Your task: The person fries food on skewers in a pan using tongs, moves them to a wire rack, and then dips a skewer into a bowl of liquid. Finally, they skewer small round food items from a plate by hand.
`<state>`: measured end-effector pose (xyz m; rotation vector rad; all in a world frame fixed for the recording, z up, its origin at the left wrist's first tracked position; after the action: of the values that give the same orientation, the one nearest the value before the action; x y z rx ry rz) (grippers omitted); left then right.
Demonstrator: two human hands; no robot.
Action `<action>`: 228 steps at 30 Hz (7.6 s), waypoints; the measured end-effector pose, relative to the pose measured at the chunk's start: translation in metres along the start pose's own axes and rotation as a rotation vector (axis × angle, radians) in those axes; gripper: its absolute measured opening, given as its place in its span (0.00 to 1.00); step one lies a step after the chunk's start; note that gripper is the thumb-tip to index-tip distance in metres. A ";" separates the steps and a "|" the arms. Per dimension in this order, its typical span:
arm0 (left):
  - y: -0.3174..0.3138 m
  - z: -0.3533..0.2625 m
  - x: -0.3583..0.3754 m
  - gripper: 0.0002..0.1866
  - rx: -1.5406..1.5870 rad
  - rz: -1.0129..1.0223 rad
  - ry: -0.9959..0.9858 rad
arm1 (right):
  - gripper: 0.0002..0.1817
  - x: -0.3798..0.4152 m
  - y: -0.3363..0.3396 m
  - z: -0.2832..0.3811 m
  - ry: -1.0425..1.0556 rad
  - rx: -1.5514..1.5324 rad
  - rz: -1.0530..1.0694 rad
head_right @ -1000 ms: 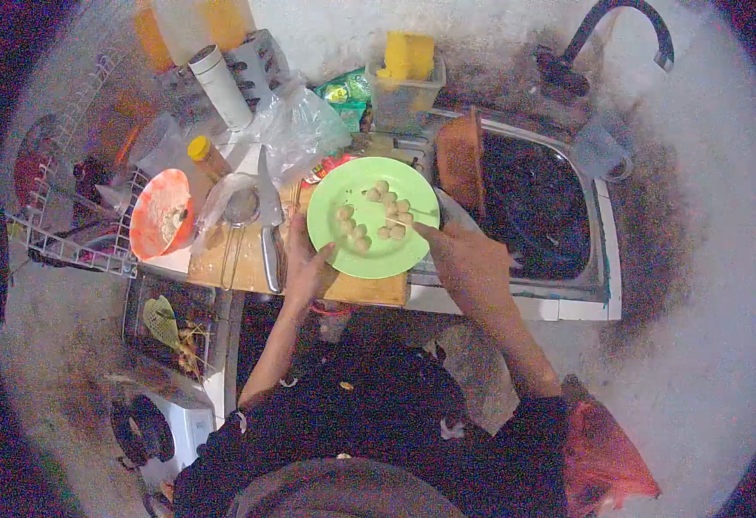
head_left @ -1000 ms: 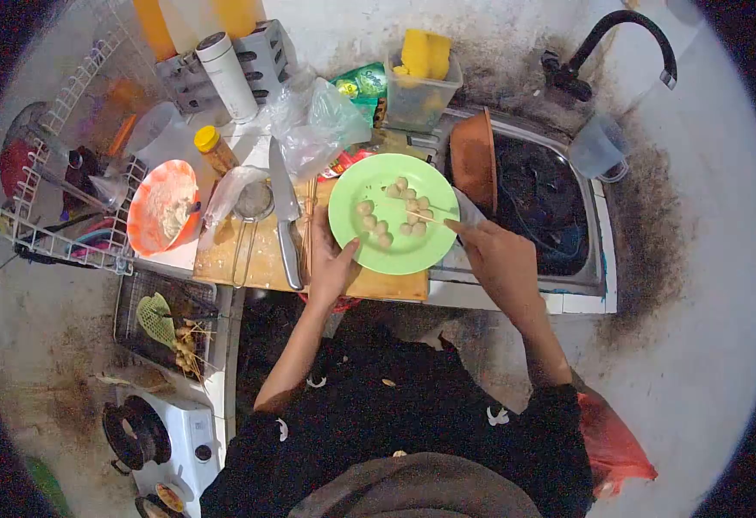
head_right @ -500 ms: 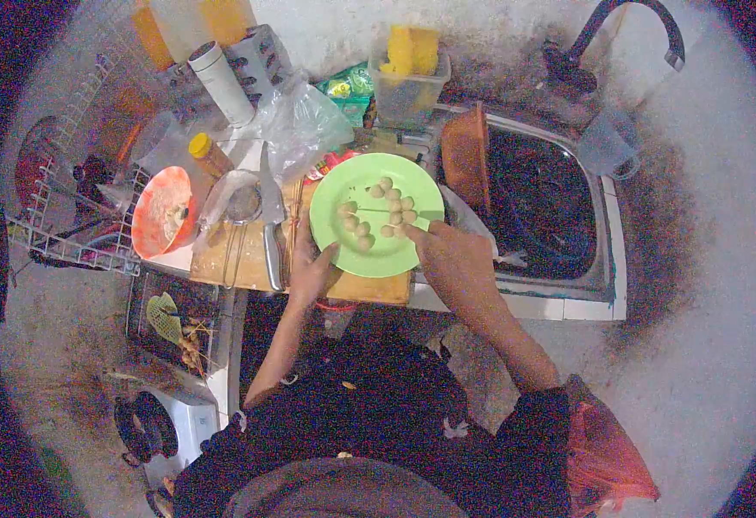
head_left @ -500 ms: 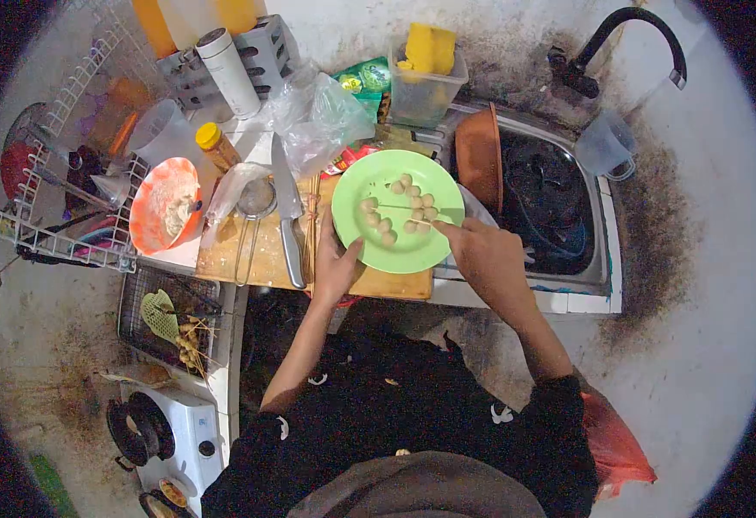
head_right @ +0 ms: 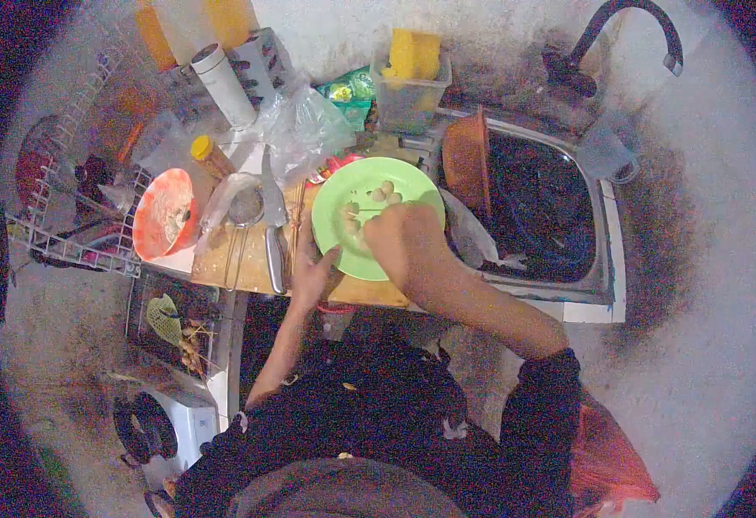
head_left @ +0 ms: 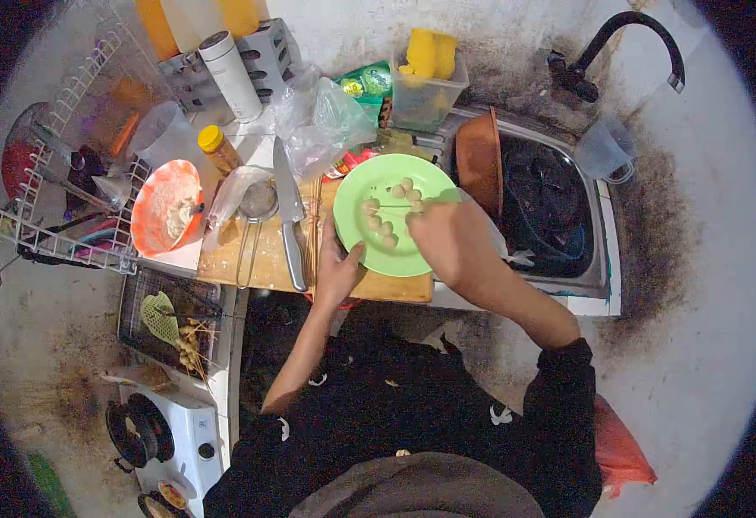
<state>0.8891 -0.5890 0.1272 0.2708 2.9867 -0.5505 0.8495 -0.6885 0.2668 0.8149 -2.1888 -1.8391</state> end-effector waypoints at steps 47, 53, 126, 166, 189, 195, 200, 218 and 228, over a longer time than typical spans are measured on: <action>-0.064 -0.093 0.013 0.08 0.220 0.214 -0.084 | 0.10 0.152 -0.031 0.003 -0.716 -0.820 -0.324; -0.058 -0.076 0.014 0.08 0.108 0.171 -0.019 | 0.10 0.150 -0.036 -0.007 -0.834 -0.831 -0.318; 0.000 -0.047 0.014 0.32 -0.267 -0.145 -0.334 | 0.10 0.096 -0.075 -0.087 -0.717 -0.388 -0.090; -0.045 -0.033 -0.011 0.04 0.384 0.085 0.143 | 0.12 0.141 -0.077 -0.022 -0.945 -1.000 -0.206; 0.003 -0.056 -0.007 0.23 -0.480 0.004 -0.286 | 0.10 0.119 -0.017 -0.087 -0.685 -0.385 -0.169; -0.022 -0.055 0.003 0.22 -0.892 0.146 -0.374 | 0.10 0.085 -0.021 -0.061 -0.487 -0.213 0.093; -0.022 -0.049 0.005 0.17 -1.017 0.116 -0.361 | 0.10 0.063 -0.009 -0.047 -0.323 -0.077 0.019; -0.025 -0.046 0.008 0.16 -1.027 0.128 -0.380 | 0.10 0.038 -0.003 -0.045 -0.233 -0.009 0.109; -0.023 -0.042 0.008 0.16 -1.026 0.132 -0.362 | 0.06 0.010 0.000 -0.037 -0.141 0.097 0.183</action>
<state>0.8740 -0.5939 0.1738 0.2263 2.4609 0.8410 0.8580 -0.7257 0.2728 0.4942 -2.3658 -1.7628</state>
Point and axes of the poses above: each hand's wrist, its own x-axis away from the middle knuckle, its own y-axis out of the back of the hand, z = x × y, the point moved 10 cm from there along -x, towards the middle knuckle, and after that the axes turned 11 degrees about x, right-handed, at the moved point
